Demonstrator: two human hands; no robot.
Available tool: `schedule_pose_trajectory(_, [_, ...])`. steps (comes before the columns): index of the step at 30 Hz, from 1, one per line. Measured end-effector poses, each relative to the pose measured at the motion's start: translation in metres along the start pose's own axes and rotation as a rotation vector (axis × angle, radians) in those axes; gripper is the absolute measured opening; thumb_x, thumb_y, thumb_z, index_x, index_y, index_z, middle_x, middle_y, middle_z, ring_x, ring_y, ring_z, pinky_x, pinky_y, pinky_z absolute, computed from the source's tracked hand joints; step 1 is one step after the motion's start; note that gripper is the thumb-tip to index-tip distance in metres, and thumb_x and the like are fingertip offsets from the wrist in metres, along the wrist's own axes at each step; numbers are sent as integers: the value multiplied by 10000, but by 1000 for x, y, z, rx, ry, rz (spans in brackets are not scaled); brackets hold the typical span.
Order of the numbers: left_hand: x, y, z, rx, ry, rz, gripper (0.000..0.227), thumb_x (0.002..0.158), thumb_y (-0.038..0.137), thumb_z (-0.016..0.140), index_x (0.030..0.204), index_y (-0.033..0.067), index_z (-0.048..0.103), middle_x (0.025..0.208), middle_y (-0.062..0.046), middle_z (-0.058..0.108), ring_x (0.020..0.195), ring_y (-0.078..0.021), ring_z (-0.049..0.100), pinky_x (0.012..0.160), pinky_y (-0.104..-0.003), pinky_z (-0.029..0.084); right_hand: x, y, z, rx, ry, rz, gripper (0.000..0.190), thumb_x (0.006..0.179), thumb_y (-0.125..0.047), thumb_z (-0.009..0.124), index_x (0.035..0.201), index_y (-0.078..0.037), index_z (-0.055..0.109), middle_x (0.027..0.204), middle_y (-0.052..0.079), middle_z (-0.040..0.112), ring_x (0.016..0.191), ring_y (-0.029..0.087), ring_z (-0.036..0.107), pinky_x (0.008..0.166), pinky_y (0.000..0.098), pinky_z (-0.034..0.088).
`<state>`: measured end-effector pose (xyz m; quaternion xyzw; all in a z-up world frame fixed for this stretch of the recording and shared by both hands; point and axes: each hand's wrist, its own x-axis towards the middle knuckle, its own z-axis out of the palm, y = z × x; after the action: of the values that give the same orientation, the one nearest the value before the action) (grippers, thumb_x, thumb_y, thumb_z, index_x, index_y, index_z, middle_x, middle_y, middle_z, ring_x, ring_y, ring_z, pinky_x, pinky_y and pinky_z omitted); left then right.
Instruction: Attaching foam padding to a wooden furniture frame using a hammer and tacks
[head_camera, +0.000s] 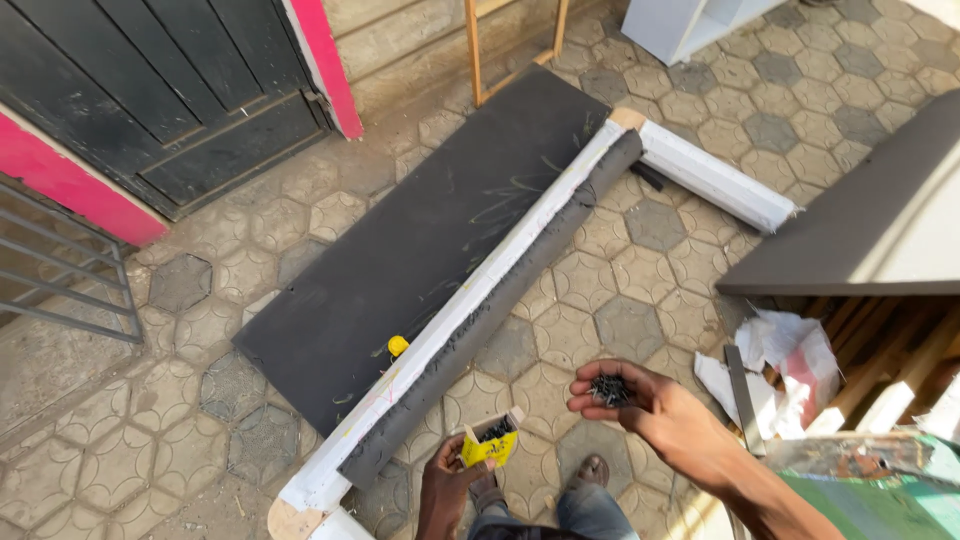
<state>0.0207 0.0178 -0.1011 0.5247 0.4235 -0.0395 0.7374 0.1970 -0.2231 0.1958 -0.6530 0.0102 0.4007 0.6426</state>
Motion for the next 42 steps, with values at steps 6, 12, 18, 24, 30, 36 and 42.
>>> schedule_pose_trajectory(6, [135, -106, -35, 19, -401, 139, 618, 809, 71, 798, 1362, -32, 543, 1250, -223, 658, 1194, -349, 672, 1040, -485, 520, -49, -61, 32, 21, -47, -328, 451, 762, 206, 444, 1027, 106, 795, 842, 278, 930, 825, 327, 928, 785, 422, 729])
schedule_pose_trajectory(12, [52, -14, 12, 25, -310, -3, 691, 687, 47, 927, 1300, -7, 611, 1173, -186, 719, 1127, -304, 740, 1015, -432, 591, -50, -51, 51, -243, 19, -546, 330, 774, 72, 567, 996, 1, 799, 872, 144, 918, 832, 215, 901, 788, 333, 698])
schedule_pose_trajectory(18, [-48, 52, 40, 47, -320, 79, 629, 647, -56, 884, 1239, -11, 678, 1118, -147, 761, 964, -243, 739, 864, -321, 597, -73, -22, 61, -530, 112, -669, 208, 784, -83, 692, 961, -113, 798, 903, -2, 896, 837, 93, 865, 788, 237, 659])
schedule_pose_trajectory(24, [-90, 87, 57, 64, -539, 94, 589, 659, -29, 877, 1215, -6, 684, 1087, -103, 735, 976, -187, 691, 919, -309, 560, -25, 62, 44, -1099, -25, -724, 415, 849, -282, 707, 1226, -116, 659, 1364, 96, 626, 1284, 323, 554, 985, 452, 489])
schedule_pose_trajectory(30, [-90, 89, 66, 23, -689, 27, 618, 661, -66, 861, 1238, 22, 660, 1146, -95, 721, 1048, -201, 686, 977, -336, 544, -27, 98, 30, -1017, 104, -490, 492, 777, -283, 746, 1230, -112, 657, 1270, 41, 695, 1070, 269, 673, 862, 401, 555])
schedule_pose_trajectory(36, [-93, 115, 82, 113, -822, 4, 848, 605, -6, 887, 1379, 85, 554, 1306, -126, 611, 1140, -240, 622, 969, -364, 562, -41, 122, 15, -950, 364, -445, 401, 766, -169, 727, 1163, -139, 677, 1039, 25, 723, 838, 214, 717, 732, 343, 578])
schedule_pose_trajectory(42, [-92, 129, 102, 256, -881, -85, 807, 668, -46, 859, 1411, 46, 557, 1226, -178, 680, 1084, -253, 688, 966, -364, 572, -55, 125, 15, -882, 575, -398, 473, 735, -183, 790, 1188, -101, 678, 1158, 26, 743, 995, 215, 712, 848, 346, 563])
